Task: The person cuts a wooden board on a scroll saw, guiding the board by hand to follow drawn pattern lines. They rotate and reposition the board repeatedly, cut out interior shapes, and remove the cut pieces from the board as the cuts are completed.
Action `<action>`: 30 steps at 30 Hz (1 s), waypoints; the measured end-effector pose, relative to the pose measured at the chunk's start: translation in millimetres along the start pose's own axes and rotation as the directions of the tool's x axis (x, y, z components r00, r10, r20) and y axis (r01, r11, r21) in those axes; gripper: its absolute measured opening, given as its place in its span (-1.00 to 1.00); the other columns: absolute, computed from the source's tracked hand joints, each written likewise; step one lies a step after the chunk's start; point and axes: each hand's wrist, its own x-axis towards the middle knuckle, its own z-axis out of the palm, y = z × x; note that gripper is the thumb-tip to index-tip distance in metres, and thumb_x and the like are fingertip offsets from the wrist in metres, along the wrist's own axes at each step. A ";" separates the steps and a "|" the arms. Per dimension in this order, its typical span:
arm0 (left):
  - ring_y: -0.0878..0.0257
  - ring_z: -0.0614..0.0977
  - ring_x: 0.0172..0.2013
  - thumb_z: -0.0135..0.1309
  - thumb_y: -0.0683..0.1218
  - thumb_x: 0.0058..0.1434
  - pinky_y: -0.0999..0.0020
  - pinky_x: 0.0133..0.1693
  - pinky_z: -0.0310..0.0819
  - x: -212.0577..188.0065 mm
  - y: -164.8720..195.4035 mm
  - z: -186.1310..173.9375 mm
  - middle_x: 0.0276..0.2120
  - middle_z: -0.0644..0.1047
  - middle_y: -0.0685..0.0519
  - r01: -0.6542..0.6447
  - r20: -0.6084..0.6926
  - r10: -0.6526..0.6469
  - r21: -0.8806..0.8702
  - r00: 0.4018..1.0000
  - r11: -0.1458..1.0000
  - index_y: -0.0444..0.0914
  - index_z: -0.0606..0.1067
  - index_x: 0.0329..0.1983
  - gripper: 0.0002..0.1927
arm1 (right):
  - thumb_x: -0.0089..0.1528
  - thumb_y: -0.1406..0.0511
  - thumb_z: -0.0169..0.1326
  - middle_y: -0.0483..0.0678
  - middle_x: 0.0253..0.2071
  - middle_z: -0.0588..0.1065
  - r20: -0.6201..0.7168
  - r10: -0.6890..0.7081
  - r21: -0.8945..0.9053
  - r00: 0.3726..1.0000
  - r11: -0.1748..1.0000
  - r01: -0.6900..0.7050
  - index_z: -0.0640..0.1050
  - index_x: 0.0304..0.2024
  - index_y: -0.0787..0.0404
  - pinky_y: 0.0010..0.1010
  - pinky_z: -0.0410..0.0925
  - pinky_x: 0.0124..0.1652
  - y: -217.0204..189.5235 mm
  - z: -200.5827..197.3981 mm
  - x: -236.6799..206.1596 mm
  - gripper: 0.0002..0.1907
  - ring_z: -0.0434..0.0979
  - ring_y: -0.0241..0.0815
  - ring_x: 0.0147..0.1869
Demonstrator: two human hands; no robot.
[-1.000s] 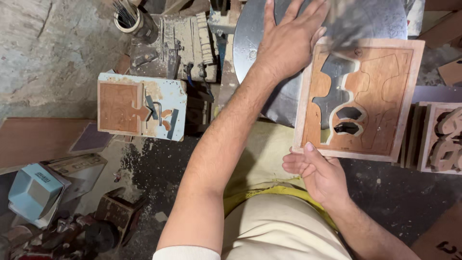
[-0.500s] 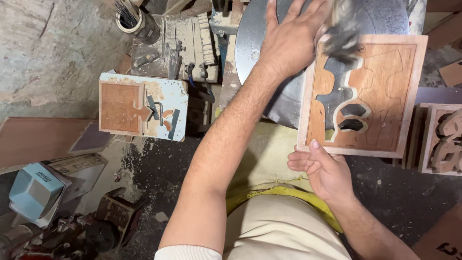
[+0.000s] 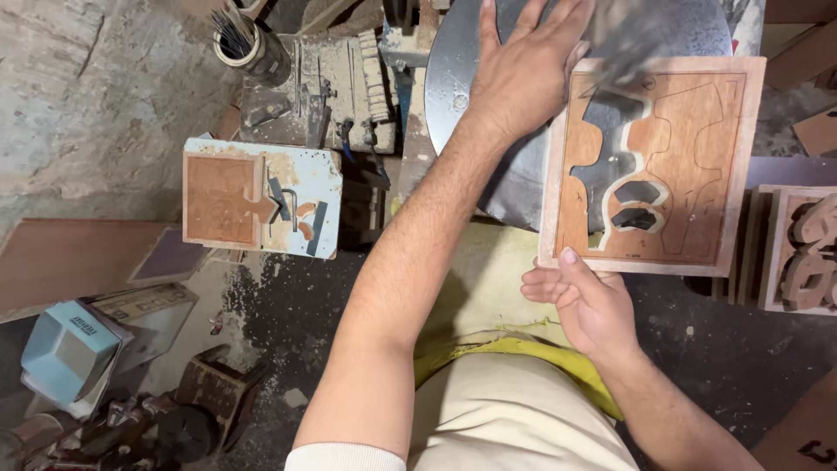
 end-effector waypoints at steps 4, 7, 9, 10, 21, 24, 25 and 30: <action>0.20 0.11 0.50 -0.13 0.11 0.49 -0.41 0.43 -0.35 -1.5 0.1 -0.3 0.47 0.25 0.29 -0.019 0.006 0.019 -0.016 1.000 1.000 0.00 0.21 0.49 -0.47 | 0.42 0.21 -0.01 0.30 -0.24 0.61 -0.029 -0.007 -0.011 1.000 1.000 0.007 0.49 0.00 0.34 0.00 0.52 -0.13 2.4 -1.2 -2.6 -0.70 0.68 0.12 -0.19; 0.14 0.05 0.51 -0.18 0.12 0.50 -0.39 0.42 -0.39 -5.3 -1.4 -2.8 0.48 0.21 0.25 -0.042 0.047 0.043 -0.014 0.998 0.999 0.03 0.21 0.48 -0.50 | 0.41 0.21 -0.01 0.33 -0.23 0.61 -0.047 -0.009 0.002 0.999 1.000 0.009 0.50 -0.04 0.36 0.03 0.52 -0.12 5.2 -5.2 -6.9 -0.70 0.68 0.15 -0.19; 0.12 0.03 0.51 -0.21 0.12 0.50 -0.37 0.42 -0.41 -9.5 -1.8 -3.7 0.49 0.18 0.25 -0.043 0.077 0.044 -0.008 0.996 0.999 0.04 0.21 0.49 -0.50 | 0.38 0.22 0.00 0.33 -0.25 0.61 -0.077 -0.004 -0.024 0.997 1.000 0.002 0.51 -0.05 0.34 0.04 0.52 -0.11 6.6 -10.1 -10.6 -0.72 0.69 0.17 -0.18; 0.13 0.03 0.52 -0.21 0.13 0.50 -0.36 0.43 -0.40 -11.9 -1.5 -3.8 0.51 0.17 0.25 -0.038 0.089 0.038 -0.006 0.995 0.999 0.03 0.21 0.49 -0.49 | 0.39 0.22 0.00 0.33 -0.26 0.61 -0.076 -0.012 -0.023 0.997 1.000 0.010 0.51 -0.06 0.36 0.05 0.52 -0.11 6.6 -13.4 -11.8 -0.71 0.69 0.17 -0.19; 0.12 -0.02 0.54 -0.27 0.10 0.52 -0.37 0.43 -0.43 -26.5 -1.0 -8.8 0.55 0.04 0.20 -0.042 0.136 0.035 0.053 0.990 0.998 0.14 0.07 0.56 -0.46 | 0.46 0.29 -0.05 0.26 -0.37 0.55 -0.186 -0.259 -0.187 0.948 0.956 0.225 0.52 -0.23 0.45 -0.15 0.53 -0.15 -68.6 -83.6 8.8 -0.70 0.62 0.09 -0.33; 0.11 -0.02 0.55 -0.29 0.09 0.53 -0.37 0.43 -0.43 -33.5 0.3 -11.6 0.57 -0.01 0.20 -0.055 0.149 0.044 0.065 0.988 0.996 0.21 0.03 0.57 -0.45 | 0.49 0.40 0.06 0.15 -0.37 0.51 -0.120 -0.481 -0.197 0.868 0.869 0.454 0.48 -0.25 0.46 -0.28 0.45 -0.27 -115.9 -87.8 29.7 -0.77 0.53 -0.05 -0.40; 0.11 -0.02 0.55 -0.30 0.10 0.53 -0.37 0.43 -0.43 -36.1 -0.6 -12.6 0.58 -0.02 0.19 -0.059 0.160 0.046 0.075 0.986 0.995 0.21 0.02 0.57 -0.45 | 0.48 0.44 0.09 0.11 -0.38 0.51 -0.125 -0.555 -0.274 0.822 0.816 0.509 0.46 -0.27 0.45 -0.34 0.42 -0.33 -129.1 -84.7 39.5 -0.78 0.49 -0.10 -0.43; 0.07 -0.02 0.55 -0.31 0.13 0.52 -0.39 0.43 -0.44 -47.6 2.4 -11.9 0.58 -0.05 0.19 -0.018 0.167 0.004 0.084 0.986 0.996 0.15 0.01 0.58 -0.43 | 0.45 0.44 0.17 -0.07 -0.27 0.58 -0.140 -0.817 -0.653 0.560 0.501 0.568 0.53 -0.11 0.39 -0.59 0.36 -0.35 -159.9 -50.7 80.3 -0.91 0.48 -0.36 -0.38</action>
